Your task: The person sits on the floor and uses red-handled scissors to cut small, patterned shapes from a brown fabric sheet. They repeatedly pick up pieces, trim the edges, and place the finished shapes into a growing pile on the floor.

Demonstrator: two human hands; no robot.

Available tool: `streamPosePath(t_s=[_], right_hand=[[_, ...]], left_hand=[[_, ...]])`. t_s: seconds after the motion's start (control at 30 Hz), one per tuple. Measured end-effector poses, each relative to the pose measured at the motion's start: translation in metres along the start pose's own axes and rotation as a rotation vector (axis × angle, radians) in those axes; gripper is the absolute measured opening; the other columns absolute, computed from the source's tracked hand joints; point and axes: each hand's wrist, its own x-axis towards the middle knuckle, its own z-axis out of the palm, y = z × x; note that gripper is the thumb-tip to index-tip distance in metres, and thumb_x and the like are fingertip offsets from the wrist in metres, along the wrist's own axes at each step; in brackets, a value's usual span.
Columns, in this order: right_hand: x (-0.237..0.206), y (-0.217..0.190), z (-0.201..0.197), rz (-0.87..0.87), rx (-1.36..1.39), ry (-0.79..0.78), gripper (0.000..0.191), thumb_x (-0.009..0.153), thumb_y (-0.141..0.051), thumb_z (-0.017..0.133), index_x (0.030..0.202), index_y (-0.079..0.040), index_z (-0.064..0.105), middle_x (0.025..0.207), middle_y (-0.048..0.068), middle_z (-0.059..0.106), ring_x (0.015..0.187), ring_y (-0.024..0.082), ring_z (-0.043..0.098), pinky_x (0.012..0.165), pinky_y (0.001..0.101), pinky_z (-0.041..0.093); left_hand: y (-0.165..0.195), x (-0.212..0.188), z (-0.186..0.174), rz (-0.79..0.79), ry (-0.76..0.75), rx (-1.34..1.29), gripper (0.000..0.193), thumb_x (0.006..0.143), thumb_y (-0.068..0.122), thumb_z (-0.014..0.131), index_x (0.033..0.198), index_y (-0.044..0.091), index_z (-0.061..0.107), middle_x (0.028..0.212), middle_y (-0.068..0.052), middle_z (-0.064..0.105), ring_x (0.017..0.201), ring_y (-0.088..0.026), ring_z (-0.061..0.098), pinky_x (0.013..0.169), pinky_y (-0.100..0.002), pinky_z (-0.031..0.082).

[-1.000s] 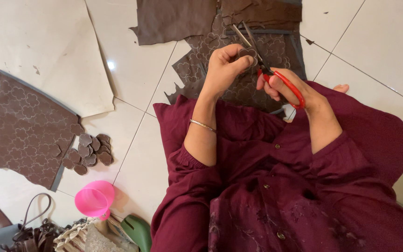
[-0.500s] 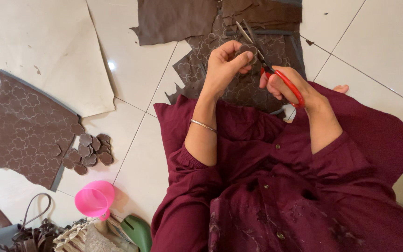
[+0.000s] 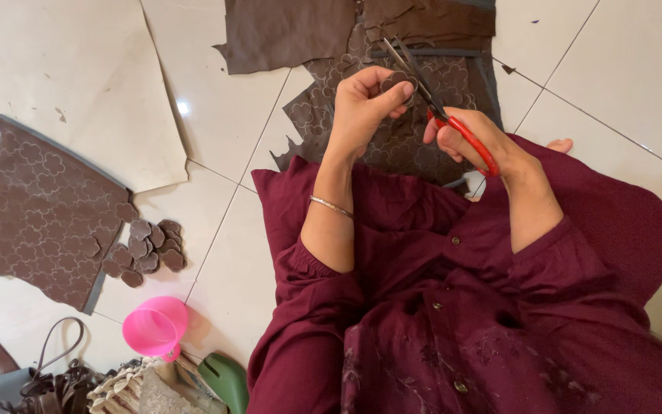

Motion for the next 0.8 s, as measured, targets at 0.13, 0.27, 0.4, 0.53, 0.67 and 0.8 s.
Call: streamPosePath(t_s=[0.13, 0.27, 0.4, 0.53, 0.67, 0.8], right_hand=[[0.0005, -0.0006, -0.0015, -0.043, -0.017, -0.008, 0.091, 0.079, -0.093, 0.042, 0.093, -0.005, 0.06, 0.064, -0.003, 0.046, 0.057, 0.01, 0.047, 0.052, 0.0274, 0.04], [-0.0007, -0.0046, -0.0015, -0.028, -0.012, -0.013, 0.084, 0.084, -0.088, 0.044, 0.091, -0.006, 0.059, 0.063, -0.002, 0.044, 0.056, 0.01, 0.044, 0.051, 0.0275, 0.039], [-0.0015, -0.0065, -0.0022, -0.003, -0.02, 0.002, 0.078, 0.087, -0.082, 0.045, 0.089, -0.006, 0.059, 0.063, -0.002, 0.046, 0.056, 0.01, 0.045, 0.051, 0.0277, 0.038], [-0.0018, -0.0041, 0.0012, 0.016, -0.012, 0.029, 0.075, 0.089, -0.078, 0.047, 0.087, -0.003, 0.058, 0.063, -0.001, 0.047, 0.054, 0.011, 0.046, 0.05, 0.0289, 0.039], [-0.0002, -0.0033, 0.0009, -0.009, -0.025, 0.02, 0.076, 0.09, -0.079, 0.044, 0.092, -0.005, 0.061, 0.062, -0.002, 0.047, 0.054, 0.011, 0.046, 0.051, 0.0283, 0.04], [0.0007, -0.0039, 0.0007, -0.058, 0.064, -0.043, 0.074, 0.093, -0.076, 0.044, 0.099, -0.004, 0.061, 0.066, -0.003, 0.046, 0.059, 0.01, 0.047, 0.054, 0.027, 0.042]], left_hand=[[0.0011, 0.0011, 0.0002, -0.019, 0.023, -0.016, 0.015, 0.088, 0.011, 0.081, 0.095, 0.001, 0.072, 0.079, -0.002, 0.071, 0.068, -0.007, 0.066, 0.064, -0.021, 0.054], [0.0017, 0.0019, 0.0013, -0.035, 0.034, -0.046, 0.016, 0.088, 0.012, 0.082, 0.094, 0.002, 0.072, 0.078, -0.001, 0.07, 0.066, -0.007, 0.064, 0.06, -0.02, 0.051], [0.001, 0.0021, 0.001, -0.03, 0.047, -0.057, 0.015, 0.089, 0.011, 0.081, 0.094, 0.002, 0.071, 0.078, -0.001, 0.069, 0.067, -0.007, 0.063, 0.06, -0.02, 0.05], [-0.0007, 0.0023, 0.0002, -0.004, 0.053, -0.093, 0.014, 0.089, 0.011, 0.081, 0.093, 0.002, 0.071, 0.077, 0.0, 0.069, 0.065, -0.005, 0.06, 0.06, -0.019, 0.048], [-0.0024, 0.0043, 0.0004, -0.002, 0.065, -0.062, 0.014, 0.089, 0.011, 0.081, 0.092, 0.003, 0.07, 0.078, 0.001, 0.069, 0.064, -0.005, 0.06, 0.059, -0.019, 0.048], [-0.0038, 0.0045, -0.0006, 0.006, 0.076, -0.027, 0.015, 0.088, 0.012, 0.082, 0.092, 0.003, 0.071, 0.077, 0.001, 0.068, 0.064, -0.005, 0.061, 0.059, -0.019, 0.05]])
